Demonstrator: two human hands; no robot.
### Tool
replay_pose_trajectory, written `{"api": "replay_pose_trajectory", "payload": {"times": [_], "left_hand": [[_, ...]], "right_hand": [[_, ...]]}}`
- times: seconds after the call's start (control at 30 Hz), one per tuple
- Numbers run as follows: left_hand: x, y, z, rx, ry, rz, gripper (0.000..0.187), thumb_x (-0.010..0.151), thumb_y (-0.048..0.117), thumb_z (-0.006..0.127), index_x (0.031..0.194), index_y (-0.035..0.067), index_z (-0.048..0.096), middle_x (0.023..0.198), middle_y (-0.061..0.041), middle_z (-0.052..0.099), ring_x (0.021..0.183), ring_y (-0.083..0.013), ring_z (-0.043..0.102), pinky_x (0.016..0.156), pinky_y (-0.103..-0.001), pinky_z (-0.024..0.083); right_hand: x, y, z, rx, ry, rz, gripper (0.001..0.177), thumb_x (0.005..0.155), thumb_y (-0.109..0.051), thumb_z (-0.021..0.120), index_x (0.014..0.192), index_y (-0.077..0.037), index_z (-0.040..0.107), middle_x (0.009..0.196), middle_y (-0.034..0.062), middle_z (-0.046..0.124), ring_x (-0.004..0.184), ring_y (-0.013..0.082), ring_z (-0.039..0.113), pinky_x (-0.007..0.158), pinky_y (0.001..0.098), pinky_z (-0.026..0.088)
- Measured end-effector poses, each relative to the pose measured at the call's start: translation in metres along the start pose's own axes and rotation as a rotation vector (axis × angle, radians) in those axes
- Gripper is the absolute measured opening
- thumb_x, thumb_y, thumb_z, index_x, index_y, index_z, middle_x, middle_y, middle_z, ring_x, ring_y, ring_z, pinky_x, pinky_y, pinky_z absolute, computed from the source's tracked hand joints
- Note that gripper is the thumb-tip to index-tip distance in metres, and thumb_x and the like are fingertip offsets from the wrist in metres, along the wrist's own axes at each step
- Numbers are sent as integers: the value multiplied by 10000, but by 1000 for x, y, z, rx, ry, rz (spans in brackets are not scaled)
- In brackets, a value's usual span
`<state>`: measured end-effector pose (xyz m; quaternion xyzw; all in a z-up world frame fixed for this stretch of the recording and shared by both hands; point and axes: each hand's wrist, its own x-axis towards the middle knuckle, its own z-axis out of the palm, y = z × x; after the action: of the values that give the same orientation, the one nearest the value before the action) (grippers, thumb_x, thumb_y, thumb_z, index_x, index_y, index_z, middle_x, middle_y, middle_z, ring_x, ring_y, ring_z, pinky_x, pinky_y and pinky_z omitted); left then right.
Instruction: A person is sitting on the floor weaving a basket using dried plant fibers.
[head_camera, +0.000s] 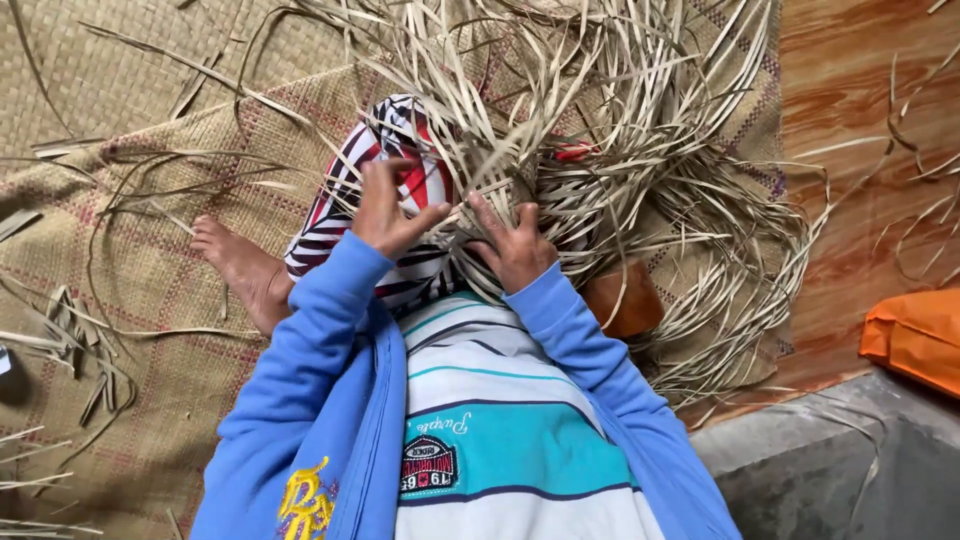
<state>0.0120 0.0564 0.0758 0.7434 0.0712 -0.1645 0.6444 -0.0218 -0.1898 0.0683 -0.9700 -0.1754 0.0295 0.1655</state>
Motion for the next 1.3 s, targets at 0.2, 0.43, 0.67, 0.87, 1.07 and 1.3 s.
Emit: {"api": "replay_pose_trajectory", "payload": {"times": [0.2, 0.43, 0.67, 0.87, 1.07, 1.3], "left_hand": [[-24, 31, 29, 216, 223, 208, 742, 857, 388, 890, 1402, 133, 455, 945, -118, 520, 692, -360, 619, 660, -490, 528], [-9, -13, 10, -314, 543, 357, 61, 1068, 100, 597, 1100, 125, 643, 989, -83, 598, 588, -149, 599, 560, -291, 547], [-46, -66, -69, -1076, 1087, 29, 472, 1054, 50, 571, 1462, 26, 334, 1393, -200, 333, 1120, -427, 756, 1013, -502, 715], [-46, 8, 12, 132, 798, 612, 297, 807, -104, 611, 996, 68, 763, 883, -79, 656, 798, -295, 659, 819, -386, 545], [-25, 41, 38, 933, 740, 759, 118, 861, 219, 787, 951, 295, 775, 859, 81, 656, 850, -168, 612, 845, -380, 415], [-20, 26, 32, 1033, 472, 596, 375, 1060, 420, 612, 787, 180, 702, 732, -36, 612, 904, -251, 606, 913, -444, 375]], "right_hand": [[-4, -4, 17, -8, -6, -4, 446, 953, -578, 653, 1393, -538, 586, 1185, 61, 442, 702, 378, 722, 512, 483, 629], [-1, -5, -1, -62, -42, 52, 719, 949, -607, 664, 1566, -623, 295, 1176, 54, 420, 691, 361, 728, 538, 466, 655], [3, -6, 6, -118, 7, 42, 791, 938, -609, 692, 1601, -578, 261, 1169, 71, 426, 620, 332, 712, 509, 453, 644], [0, -8, 7, -84, 60, 4, 761, 932, -595, 695, 1593, -559, 320, 1150, 69, 435, 602, 341, 707, 473, 435, 629], [-9, -8, 13, -73, 129, -14, 656, 956, -611, 642, 1564, -559, 400, 1152, 47, 434, 615, 317, 690, 473, 417, 623], [-5, -11, 16, -174, 156, -49, 705, 946, -563, 660, 1583, -549, 358, 1123, 54, 452, 595, 252, 682, 444, 383, 615]]}}
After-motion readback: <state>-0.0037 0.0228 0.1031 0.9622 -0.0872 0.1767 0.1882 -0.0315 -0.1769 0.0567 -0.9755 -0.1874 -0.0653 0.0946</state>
